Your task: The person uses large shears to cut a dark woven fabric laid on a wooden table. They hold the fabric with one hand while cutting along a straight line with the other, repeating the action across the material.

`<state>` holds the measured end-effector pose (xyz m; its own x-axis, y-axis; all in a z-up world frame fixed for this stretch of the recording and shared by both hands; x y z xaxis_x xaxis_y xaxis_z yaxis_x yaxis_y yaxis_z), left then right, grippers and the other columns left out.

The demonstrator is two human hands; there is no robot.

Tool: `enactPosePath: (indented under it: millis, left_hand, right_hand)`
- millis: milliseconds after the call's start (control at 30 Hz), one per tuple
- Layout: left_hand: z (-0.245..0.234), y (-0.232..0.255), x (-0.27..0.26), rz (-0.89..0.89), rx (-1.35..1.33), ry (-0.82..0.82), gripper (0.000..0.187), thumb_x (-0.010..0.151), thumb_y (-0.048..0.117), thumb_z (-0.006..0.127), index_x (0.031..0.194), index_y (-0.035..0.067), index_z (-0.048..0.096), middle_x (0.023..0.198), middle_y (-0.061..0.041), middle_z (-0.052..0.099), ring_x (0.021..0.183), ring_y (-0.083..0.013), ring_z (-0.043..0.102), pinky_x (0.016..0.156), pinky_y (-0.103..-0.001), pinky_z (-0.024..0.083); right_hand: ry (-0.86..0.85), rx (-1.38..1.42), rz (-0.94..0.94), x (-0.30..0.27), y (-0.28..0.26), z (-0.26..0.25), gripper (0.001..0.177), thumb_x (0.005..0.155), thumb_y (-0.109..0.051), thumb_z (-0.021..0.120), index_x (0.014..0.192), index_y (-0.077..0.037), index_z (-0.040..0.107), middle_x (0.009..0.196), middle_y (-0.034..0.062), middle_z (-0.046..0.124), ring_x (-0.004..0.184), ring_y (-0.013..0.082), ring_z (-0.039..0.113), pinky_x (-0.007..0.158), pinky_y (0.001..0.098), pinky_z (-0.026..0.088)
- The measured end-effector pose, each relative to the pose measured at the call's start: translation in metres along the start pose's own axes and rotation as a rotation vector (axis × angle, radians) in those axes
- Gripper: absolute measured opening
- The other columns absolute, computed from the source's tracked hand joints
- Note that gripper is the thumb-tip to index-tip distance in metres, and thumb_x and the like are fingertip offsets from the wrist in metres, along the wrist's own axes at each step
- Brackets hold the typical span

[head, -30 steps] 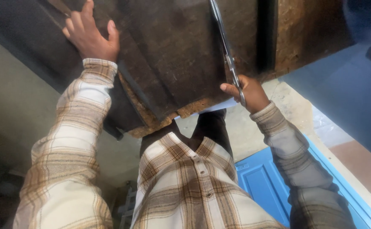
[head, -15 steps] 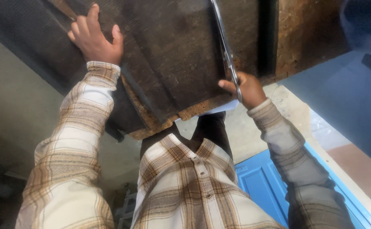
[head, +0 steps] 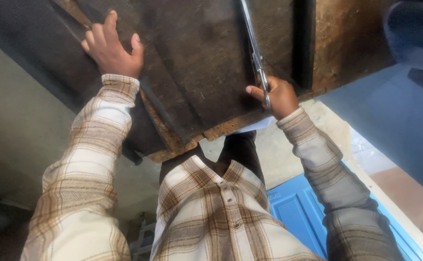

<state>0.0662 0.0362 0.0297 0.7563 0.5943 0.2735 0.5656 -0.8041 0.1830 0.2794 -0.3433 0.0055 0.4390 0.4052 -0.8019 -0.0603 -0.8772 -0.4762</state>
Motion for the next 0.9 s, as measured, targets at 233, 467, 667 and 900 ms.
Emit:
enactPosePath:
  millis: [233, 467, 667, 900]
  left_hand:
    - [0.004, -0.004, 0.001, -0.018, 0.004, -0.014, 0.058, 0.098, 0.046, 0.073, 0.141, 0.01, 0.061, 0.104, -0.011, 0.057, 0.09, -0.0348, 0.054, 0.079, -0.051, 0.044]
    - [0.004, -0.004, -0.001, -0.027, -0.02, -0.017, 0.057, 0.098, 0.045, 0.074, 0.141, 0.01, 0.061, 0.102, -0.011, 0.056, 0.09, -0.0348, 0.054, 0.082, -0.052, 0.044]
    - [-0.001, 0.0, 0.0, -0.005, -0.015, 0.019, 0.053, 0.104, 0.048, 0.066, 0.14, 0.01, 0.062, 0.1, -0.011, 0.055, 0.087, -0.0339, 0.053, 0.08, -0.05, 0.043]
    - [0.001, -0.002, 0.001, -0.025, -0.018, -0.013, 0.056, 0.098, 0.045, 0.072, 0.14, 0.009, 0.063, 0.102, -0.009, 0.056, 0.09, -0.032, 0.055, 0.084, -0.051, 0.044]
  right_hand:
    - [-0.047, 0.07, 0.066, 0.023, -0.035, -0.008, 0.051, 0.088, -0.058, 0.084, 0.111, -0.016, 0.069, 0.073, -0.0041, 0.065, 0.059, 0.0077, 0.057, 0.056, 0.0254, 0.046]
    - [0.008, -0.008, -0.047, 0.032, -0.031, -0.009, 0.049, 0.092, -0.056, 0.087, 0.084, -0.02, 0.055, 0.065, -0.0049, 0.058, 0.057, 0.0087, 0.057, 0.057, 0.0276, 0.046]
    - [0.02, 0.015, -0.059, 0.035, -0.033, -0.007, 0.047, 0.094, -0.052, 0.089, 0.083, -0.019, 0.057, 0.062, -0.0048, 0.056, 0.053, 0.0073, 0.052, 0.051, 0.0272, 0.041]
    - [-0.052, 0.095, 0.0, 0.042, -0.084, -0.016, 0.053, 0.094, -0.055, 0.085, 0.08, -0.022, 0.047, 0.057, -0.002, 0.055, 0.051, 0.0093, 0.053, 0.053, 0.026, 0.042]
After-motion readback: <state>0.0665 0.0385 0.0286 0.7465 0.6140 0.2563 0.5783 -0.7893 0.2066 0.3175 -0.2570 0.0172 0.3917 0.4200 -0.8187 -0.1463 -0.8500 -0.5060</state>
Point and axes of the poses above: each hand's wrist, its own x-axis towards the middle knuckle, its own z-axis out of the palm, y = z × x, the point moved 8 cm from there along x, towards the middle knuckle
